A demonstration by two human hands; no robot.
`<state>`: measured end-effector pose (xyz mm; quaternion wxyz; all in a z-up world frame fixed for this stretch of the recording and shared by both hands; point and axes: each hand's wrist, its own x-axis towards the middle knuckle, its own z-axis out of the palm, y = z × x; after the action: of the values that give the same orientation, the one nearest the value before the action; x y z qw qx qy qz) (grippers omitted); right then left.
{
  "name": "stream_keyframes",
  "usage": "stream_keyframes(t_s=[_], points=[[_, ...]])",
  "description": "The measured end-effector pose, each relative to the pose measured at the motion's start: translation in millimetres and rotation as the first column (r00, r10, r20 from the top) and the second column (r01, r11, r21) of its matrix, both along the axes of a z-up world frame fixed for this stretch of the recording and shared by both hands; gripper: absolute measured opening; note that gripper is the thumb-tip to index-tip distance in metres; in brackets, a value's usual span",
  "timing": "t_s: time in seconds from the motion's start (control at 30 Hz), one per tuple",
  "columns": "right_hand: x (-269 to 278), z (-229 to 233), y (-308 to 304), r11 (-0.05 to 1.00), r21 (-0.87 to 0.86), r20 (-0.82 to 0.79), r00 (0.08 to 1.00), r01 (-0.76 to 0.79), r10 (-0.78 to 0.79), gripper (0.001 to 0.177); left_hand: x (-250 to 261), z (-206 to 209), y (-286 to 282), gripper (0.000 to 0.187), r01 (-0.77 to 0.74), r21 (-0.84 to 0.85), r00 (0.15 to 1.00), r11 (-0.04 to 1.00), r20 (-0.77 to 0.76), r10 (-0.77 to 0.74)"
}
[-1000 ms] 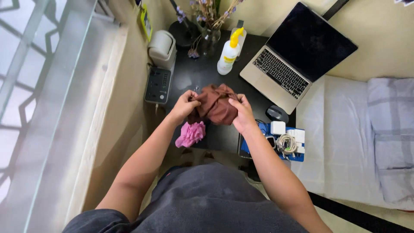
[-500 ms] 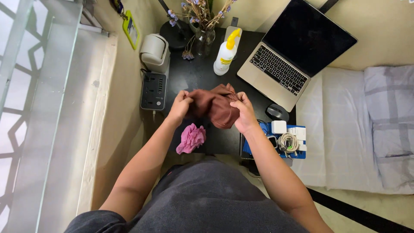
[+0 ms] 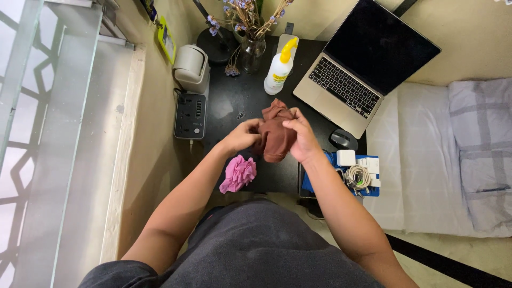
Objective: Cleaning a desk surface using a spray bottle and cloth, then organizing items like a small vase of flowers.
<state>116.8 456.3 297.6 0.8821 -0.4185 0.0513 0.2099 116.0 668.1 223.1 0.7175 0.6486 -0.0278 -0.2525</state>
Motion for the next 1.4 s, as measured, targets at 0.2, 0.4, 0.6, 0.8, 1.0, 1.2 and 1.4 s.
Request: stream_keyframes(t_s=[0.2, 0.4, 0.6, 0.8, 1.0, 1.2, 1.4], points=[[38.0, 1.5, -39.8, 0.920, -0.376, 0.136, 0.989, 0.111, -0.064, 0.034, 12.8, -9.0, 11.3, 0.029, -0.020, -0.250, 0.993, 0.968, -0.120, -0.011], [23.4, 4.6, -19.4, 0.406, -0.897, 0.229, 0.970, 0.177, 0.081, 0.062, 10.0, 45.7, 14.5, 0.053, -0.083, -0.381, 0.970, 0.921, -0.244, -0.014], [-7.6, -9.4, -1.9, 0.845, -0.300, -0.094, 0.895, -0.443, 0.436, 0.071, 9.3, 46.2, 16.2, 0.054, 0.037, -0.495, 0.969, 0.868, -0.193, -0.151], [-1.2, -11.7, -9.8, 0.865, -0.302, -0.184, 0.915, -0.400, 0.359, 0.056, 15.1, 28.6, 42.8, 0.030, 0.045, -0.007, 0.997, 0.999, -0.058, -0.045], [-0.6, 2.1, -2.6, 0.935, -0.126, -0.237, 0.925, -0.331, 0.296, 0.052, -12.1, 89.0, 25.3, 0.061, -0.326, 0.509, 0.930, 0.797, 0.021, 0.367], [0.8, -11.7, 2.9, 0.962, -0.008, -0.211, 0.941, -0.273, 0.265, 0.049, -19.0, 38.0, 0.8, 0.073, -0.236, -0.271, 0.799, 0.933, -0.601, 0.027], [4.3, -31.7, -10.9, 0.958, 0.082, -0.193, 0.939, -0.274, 0.285, 0.051, -17.3, 30.5, -7.2, 0.054, -0.460, -0.284, 0.819, 0.841, -0.502, 0.278]])
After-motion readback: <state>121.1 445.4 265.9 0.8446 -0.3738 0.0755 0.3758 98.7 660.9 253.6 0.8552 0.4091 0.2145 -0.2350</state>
